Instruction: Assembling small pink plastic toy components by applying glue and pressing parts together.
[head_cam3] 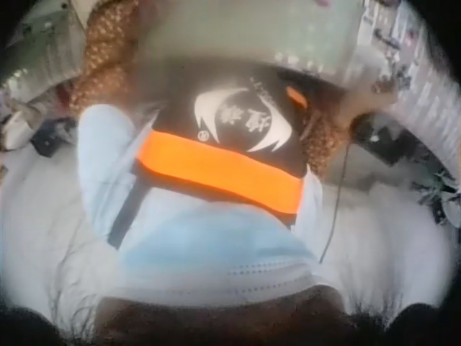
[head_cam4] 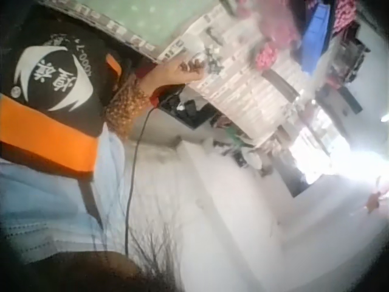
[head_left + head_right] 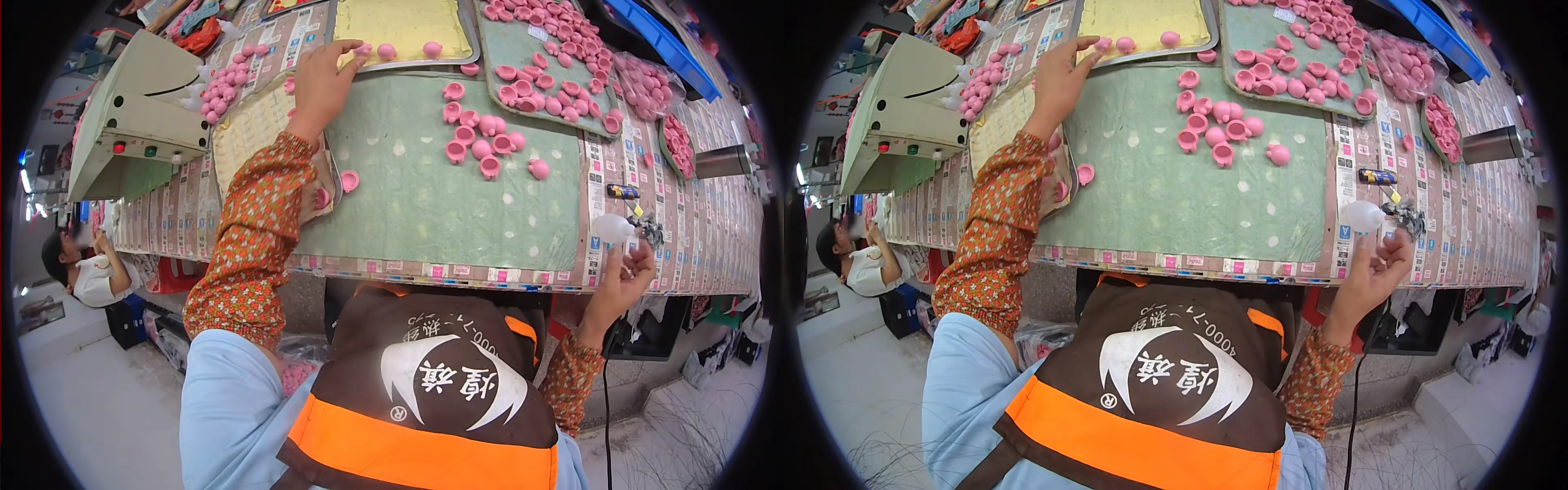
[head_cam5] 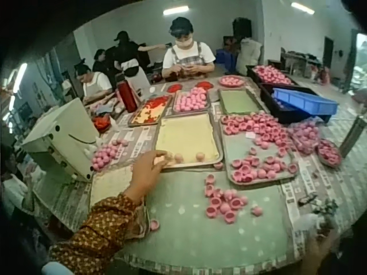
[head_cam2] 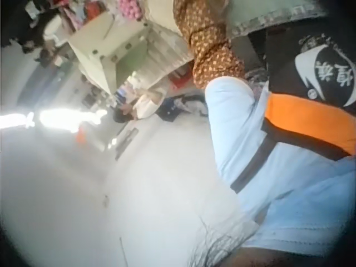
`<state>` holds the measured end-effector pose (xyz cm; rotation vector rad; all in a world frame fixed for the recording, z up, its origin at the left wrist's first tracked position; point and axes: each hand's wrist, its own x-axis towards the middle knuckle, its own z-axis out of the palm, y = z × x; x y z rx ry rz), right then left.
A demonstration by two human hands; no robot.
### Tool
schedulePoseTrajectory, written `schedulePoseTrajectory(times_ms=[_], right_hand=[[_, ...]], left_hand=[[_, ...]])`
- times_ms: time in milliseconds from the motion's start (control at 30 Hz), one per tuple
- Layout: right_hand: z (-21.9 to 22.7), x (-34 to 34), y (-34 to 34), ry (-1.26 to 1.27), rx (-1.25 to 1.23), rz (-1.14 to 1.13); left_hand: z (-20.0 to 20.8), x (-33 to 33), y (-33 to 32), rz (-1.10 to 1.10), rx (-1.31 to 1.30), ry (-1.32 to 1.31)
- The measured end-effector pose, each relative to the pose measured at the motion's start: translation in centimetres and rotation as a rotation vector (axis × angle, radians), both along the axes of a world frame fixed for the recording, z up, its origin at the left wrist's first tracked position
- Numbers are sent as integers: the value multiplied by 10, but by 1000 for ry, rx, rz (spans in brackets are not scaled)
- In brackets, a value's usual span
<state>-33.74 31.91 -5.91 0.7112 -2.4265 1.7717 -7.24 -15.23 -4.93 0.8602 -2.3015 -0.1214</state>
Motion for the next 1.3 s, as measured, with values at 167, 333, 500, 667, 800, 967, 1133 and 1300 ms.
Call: schedulePoseTrajectory(times_ms=[167, 333, 500, 667, 800, 967, 1133, 1300], right_hand=[[2, -13, -19, 56, 74, 37], [-16, -19, -22, -8, 61, 112], [-13, -16, -21, -41, 11, 153], [12, 14, -33, -26, -146, 263], [28, 40, -34, -16, -74, 356], [39, 71, -36, -64, -52, 480], [37, 94, -38, -162, -46, 621], [36, 109, -43, -192, -35, 714]], left_hand=[[48, 41, 72, -65, 559, 106], [54, 102, 109, -27, 783, 164], [51, 120, 148, -53, 392, -146], [52, 91, 176, 8, 46, -337], [51, 84, 176, 26, 45, -427], [38, 83, 174, 47, 43, -399], [45, 84, 182, 45, -7, -388], [41, 90, 180, 26, 27, -394]])
